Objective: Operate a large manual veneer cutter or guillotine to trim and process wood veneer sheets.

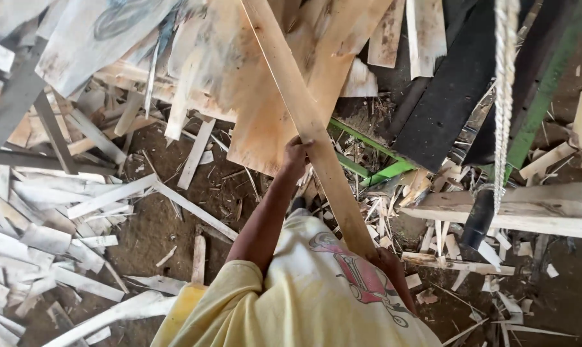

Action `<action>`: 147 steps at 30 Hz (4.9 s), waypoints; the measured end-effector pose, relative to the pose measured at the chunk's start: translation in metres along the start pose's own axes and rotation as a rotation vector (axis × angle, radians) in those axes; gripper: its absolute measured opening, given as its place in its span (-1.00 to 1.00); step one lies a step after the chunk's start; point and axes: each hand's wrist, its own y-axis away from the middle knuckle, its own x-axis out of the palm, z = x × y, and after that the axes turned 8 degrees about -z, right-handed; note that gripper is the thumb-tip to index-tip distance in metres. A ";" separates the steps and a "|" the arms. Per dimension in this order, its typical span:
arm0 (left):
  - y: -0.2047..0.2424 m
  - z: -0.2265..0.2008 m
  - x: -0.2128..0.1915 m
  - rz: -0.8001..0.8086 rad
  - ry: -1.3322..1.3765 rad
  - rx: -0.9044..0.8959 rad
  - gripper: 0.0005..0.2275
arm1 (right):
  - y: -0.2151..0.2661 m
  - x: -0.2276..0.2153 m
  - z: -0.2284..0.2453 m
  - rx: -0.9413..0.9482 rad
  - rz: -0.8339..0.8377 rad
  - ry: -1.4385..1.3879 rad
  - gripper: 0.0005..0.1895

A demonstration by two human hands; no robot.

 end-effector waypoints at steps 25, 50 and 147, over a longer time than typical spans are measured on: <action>-0.068 -0.312 -0.096 -0.279 -0.588 1.042 -0.26 | -0.184 -0.007 0.498 -0.544 -0.016 -0.459 -0.33; -0.166 -0.019 0.245 -0.169 -1.463 0.652 -0.47 | -0.129 0.027 -0.018 -0.008 -0.043 -0.453 -0.66; 0.007 -0.209 0.021 0.602 -0.662 0.615 -0.82 | -0.122 -0.201 0.095 0.033 -0.637 -1.289 -0.50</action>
